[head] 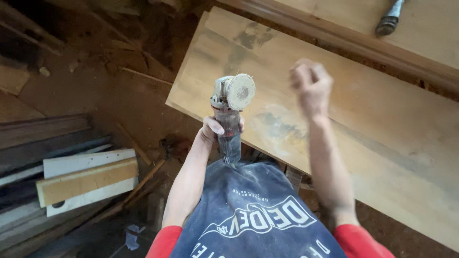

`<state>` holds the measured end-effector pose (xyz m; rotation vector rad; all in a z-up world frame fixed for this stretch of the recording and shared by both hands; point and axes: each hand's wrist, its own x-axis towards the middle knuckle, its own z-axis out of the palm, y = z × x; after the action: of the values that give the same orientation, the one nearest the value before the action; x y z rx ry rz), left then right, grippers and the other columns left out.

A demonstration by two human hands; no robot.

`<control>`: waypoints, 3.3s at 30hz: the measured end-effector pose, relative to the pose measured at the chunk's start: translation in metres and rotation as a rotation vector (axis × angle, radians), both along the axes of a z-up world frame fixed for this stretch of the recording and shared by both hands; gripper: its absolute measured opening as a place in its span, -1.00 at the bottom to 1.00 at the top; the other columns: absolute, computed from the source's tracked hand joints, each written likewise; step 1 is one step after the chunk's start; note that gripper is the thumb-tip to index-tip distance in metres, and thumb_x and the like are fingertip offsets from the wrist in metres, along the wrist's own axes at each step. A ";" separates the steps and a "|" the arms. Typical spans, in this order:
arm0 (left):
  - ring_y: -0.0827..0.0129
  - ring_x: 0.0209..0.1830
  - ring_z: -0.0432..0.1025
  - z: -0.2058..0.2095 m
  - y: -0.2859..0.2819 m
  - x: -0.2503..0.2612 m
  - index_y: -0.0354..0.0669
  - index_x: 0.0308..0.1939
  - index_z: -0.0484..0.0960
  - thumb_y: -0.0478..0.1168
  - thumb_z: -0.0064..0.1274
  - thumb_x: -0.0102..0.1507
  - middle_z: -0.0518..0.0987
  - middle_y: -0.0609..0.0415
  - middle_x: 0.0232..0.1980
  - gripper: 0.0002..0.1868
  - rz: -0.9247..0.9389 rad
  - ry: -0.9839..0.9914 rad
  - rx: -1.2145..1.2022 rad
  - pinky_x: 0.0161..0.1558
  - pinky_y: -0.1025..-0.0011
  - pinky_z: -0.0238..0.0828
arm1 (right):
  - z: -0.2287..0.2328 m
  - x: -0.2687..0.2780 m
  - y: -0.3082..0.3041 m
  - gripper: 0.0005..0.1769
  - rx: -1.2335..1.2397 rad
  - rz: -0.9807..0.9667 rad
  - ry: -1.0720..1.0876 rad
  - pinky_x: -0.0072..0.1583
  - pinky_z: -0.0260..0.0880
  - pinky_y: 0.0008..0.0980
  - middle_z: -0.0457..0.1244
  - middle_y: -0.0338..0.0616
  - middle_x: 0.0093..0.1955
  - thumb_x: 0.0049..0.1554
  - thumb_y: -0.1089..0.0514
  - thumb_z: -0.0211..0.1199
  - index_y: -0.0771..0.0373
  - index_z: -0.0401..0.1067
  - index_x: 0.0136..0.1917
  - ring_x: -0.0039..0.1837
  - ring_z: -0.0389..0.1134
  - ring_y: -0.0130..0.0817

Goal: The person uses an angle grinder with a sanding disc to sand a large wooden board on a workbench. They move the tool across the surface in overlapping passes, occasionally pausing to adjust position or clear dust.

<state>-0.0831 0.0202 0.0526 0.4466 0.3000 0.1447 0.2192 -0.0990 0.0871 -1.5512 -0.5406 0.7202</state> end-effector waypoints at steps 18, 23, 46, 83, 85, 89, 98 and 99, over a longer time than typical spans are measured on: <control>0.23 -0.09 0.50 0.020 -0.042 0.096 -0.25 0.11 0.48 -0.32 0.18 0.01 0.57 -0.07 -0.06 -0.44 0.121 0.402 0.568 -0.03 0.32 0.53 | 0.003 -0.159 -0.073 -0.39 -0.016 -0.076 0.179 0.36 0.30 -0.30 0.27 -0.02 0.37 0.30 0.01 0.18 0.32 0.19 0.51 0.38 0.29 -0.28; 0.18 0.29 0.41 0.019 -0.069 0.111 -0.28 0.39 0.37 -0.15 -0.04 0.33 0.47 -0.21 0.28 -0.44 0.038 0.220 0.808 0.30 0.27 0.39 | -0.001 -0.149 -0.067 -0.24 0.110 -0.292 0.133 0.38 0.28 -0.22 0.20 -0.04 0.40 0.21 -0.03 0.29 0.30 0.07 0.51 0.41 0.25 -0.21; -0.12 -0.12 0.57 0.053 0.020 -0.042 -0.41 0.29 0.27 -0.07 0.36 -0.19 0.63 -0.33 -0.16 0.04 -0.207 0.406 0.879 -0.03 0.17 0.53 | 0.031 -0.184 0.057 -0.19 0.001 -0.107 0.482 0.24 0.44 -0.18 0.36 -0.05 0.16 0.26 -0.41 0.10 0.33 0.34 0.40 0.17 0.41 -0.21; -0.09 0.51 -0.01 -0.087 0.129 -0.043 -0.08 0.42 0.30 0.08 -0.08 0.35 0.14 -0.17 0.50 -0.39 0.234 1.172 1.805 0.38 -0.13 0.05 | 0.005 -0.126 0.247 -0.56 -0.567 0.188 -0.277 -0.04 0.40 -0.44 0.39 -0.33 -0.11 -0.16 0.18 0.47 0.19 0.53 0.03 -0.09 0.39 -0.50; -0.06 0.56 -0.08 -0.097 0.126 -0.039 -0.06 0.47 0.25 0.06 -0.09 0.36 0.06 -0.14 0.55 -0.37 0.204 1.187 1.867 0.40 -0.16 -0.01 | 0.007 -0.123 0.245 -0.53 -0.694 0.072 -0.284 -0.08 0.44 -0.42 0.38 -0.32 -0.13 -0.19 0.16 0.48 0.18 0.49 0.02 -0.13 0.41 -0.47; -0.05 0.57 -0.07 -0.099 0.122 -0.040 -0.07 0.47 0.24 0.09 -0.08 0.36 0.09 -0.13 0.55 -0.35 0.212 1.170 1.834 0.46 -0.13 -0.07 | 0.004 -0.121 0.249 -0.52 -0.647 0.113 -0.302 -0.02 0.43 -0.44 0.39 -0.32 -0.10 -0.18 0.17 0.48 0.17 0.51 0.06 -0.09 0.41 -0.48; -0.04 0.54 -0.02 -0.088 0.130 -0.039 -0.11 0.43 0.29 0.14 -0.03 0.34 0.13 -0.16 0.51 -0.33 0.262 1.144 1.872 0.44 -0.14 -0.04 | 0.005 -0.116 0.253 -0.49 -0.708 0.138 -0.348 0.06 0.42 -0.43 0.39 -0.28 -0.06 -0.15 0.17 0.47 0.18 0.50 0.10 -0.02 0.40 -0.49; -0.04 0.54 -0.02 -0.089 0.129 -0.039 -0.11 0.43 0.29 0.14 -0.02 0.33 0.14 -0.16 0.50 -0.33 0.245 1.154 1.884 0.43 -0.16 -0.05 | 0.007 -0.118 0.252 -0.46 -0.711 0.095 -0.370 0.06 0.41 -0.42 0.38 -0.27 -0.06 -0.16 0.15 0.50 0.20 0.46 0.10 -0.03 0.39 -0.48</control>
<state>-0.1223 0.1492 -0.0361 2.3892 1.3559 0.3857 0.1015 0.1532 0.0938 -2.3635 -0.6736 0.7413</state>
